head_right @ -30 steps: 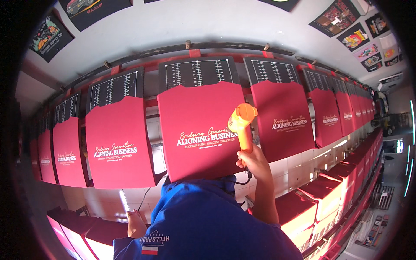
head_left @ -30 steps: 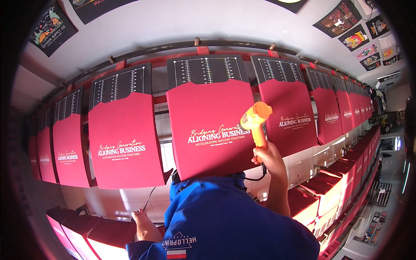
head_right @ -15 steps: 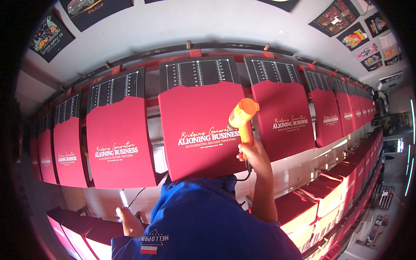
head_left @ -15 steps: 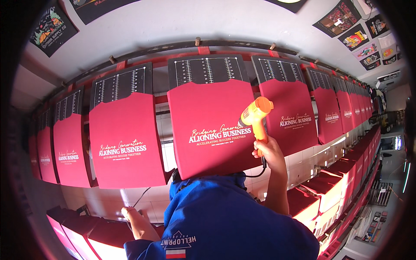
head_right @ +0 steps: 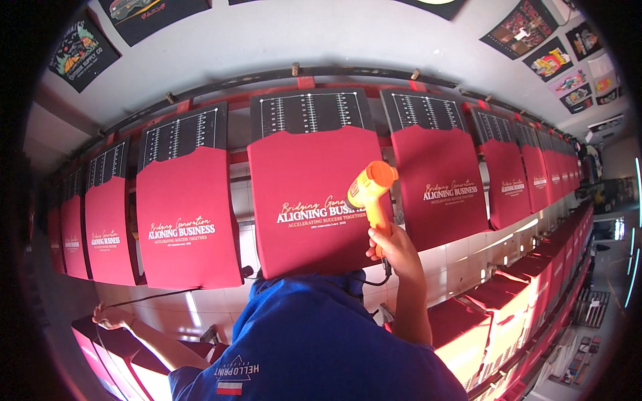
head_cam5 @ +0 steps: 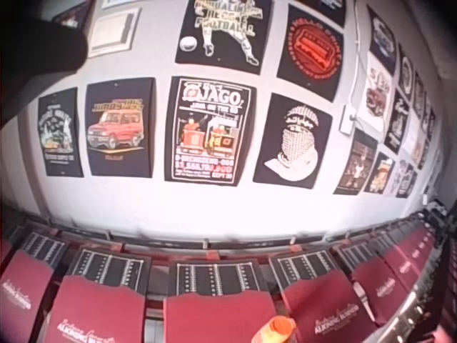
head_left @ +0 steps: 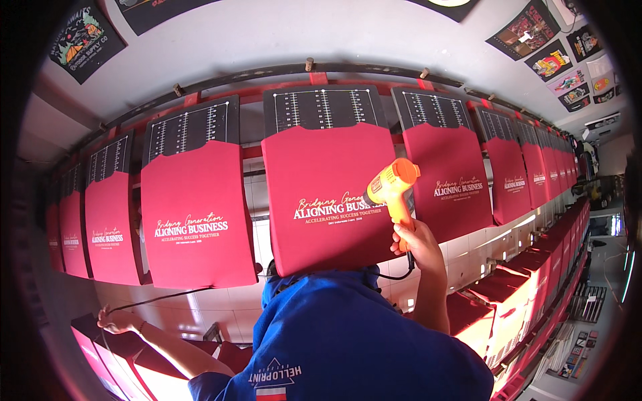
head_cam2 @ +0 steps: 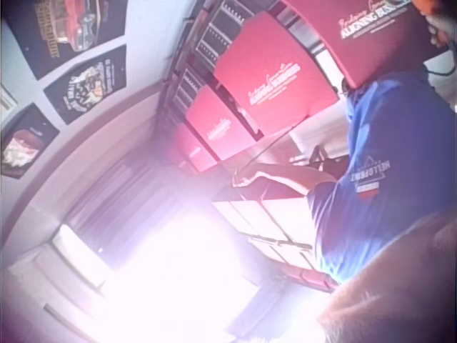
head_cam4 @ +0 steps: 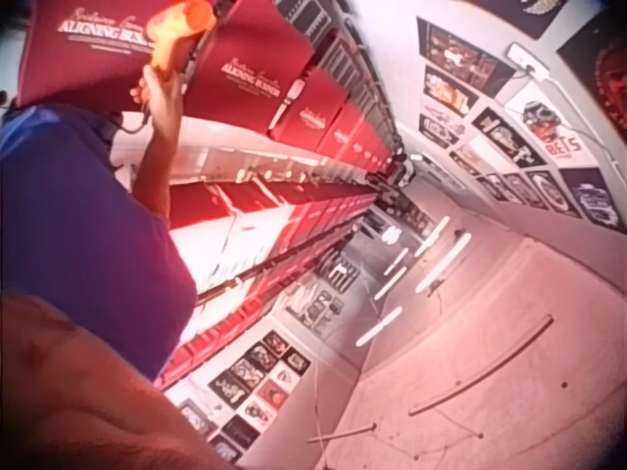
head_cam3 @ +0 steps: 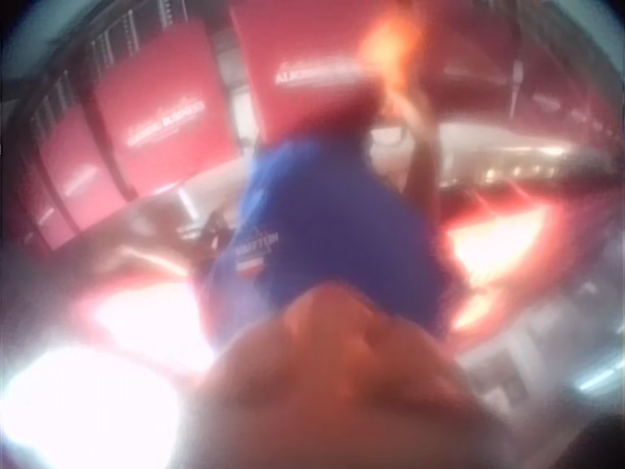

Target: The person uses a heat gun to dry the ink on a series of printed shirts mounted on a screen-printing rack.

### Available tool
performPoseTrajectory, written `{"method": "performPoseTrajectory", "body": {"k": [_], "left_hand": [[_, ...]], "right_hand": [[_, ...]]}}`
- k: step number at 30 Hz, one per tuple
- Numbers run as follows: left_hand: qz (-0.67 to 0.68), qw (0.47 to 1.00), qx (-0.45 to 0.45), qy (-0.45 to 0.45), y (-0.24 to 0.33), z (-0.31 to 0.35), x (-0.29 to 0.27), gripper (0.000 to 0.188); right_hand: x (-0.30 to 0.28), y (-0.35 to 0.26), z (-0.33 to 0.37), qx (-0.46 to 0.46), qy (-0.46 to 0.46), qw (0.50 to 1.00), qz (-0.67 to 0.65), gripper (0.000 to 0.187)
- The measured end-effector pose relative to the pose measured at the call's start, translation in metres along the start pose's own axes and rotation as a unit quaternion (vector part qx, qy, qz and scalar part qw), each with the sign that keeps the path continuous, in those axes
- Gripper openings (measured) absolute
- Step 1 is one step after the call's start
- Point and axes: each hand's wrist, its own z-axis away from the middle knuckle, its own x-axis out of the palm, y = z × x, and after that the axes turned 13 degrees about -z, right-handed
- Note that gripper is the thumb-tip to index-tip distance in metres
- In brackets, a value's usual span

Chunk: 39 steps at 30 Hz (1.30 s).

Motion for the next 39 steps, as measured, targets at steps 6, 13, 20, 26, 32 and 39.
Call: {"method": "performPoseTrajectory", "body": {"k": [6, 13, 20, 26, 32, 39], "left_hand": [[0.005, 0.998, 0.059, 0.007, 0.145, 0.03, -0.041, 0.063], [0.151, 0.973, 0.172, 0.04, 0.207, 0.048, -0.065, 0.058], [0.376, 0.849, 0.349, -0.126, 0.239, 0.079, -0.085, 0.056], [0.512, 0.564, 0.405, -0.506, 0.266, 0.115, -0.086, 0.057], [0.484, 0.33, 0.379, -0.717, 0.287, 0.132, -0.073, 0.059], [0.169, 0.536, 0.286, -0.776, 0.267, 0.169, -0.044, 0.052]], "right_hand": [[0.006, 0.002, 0.001, -0.008, -0.036, 0.999, -0.021, 0.021], [0.013, 0.003, 0.0, 0.005, -0.049, 0.999, -0.001, 0.027], [0.017, 0.0, 0.001, 0.011, -0.07, 0.997, 0.0, 0.027], [0.019, 0.0, -0.002, 0.008, -0.057, 0.998, 0.034, 0.024], [0.02, 0.006, -0.006, 0.004, -0.068, 0.997, 0.043, 0.02], [0.031, 0.005, -0.002, -0.003, -0.103, 0.994, 0.042, 0.016]]}}
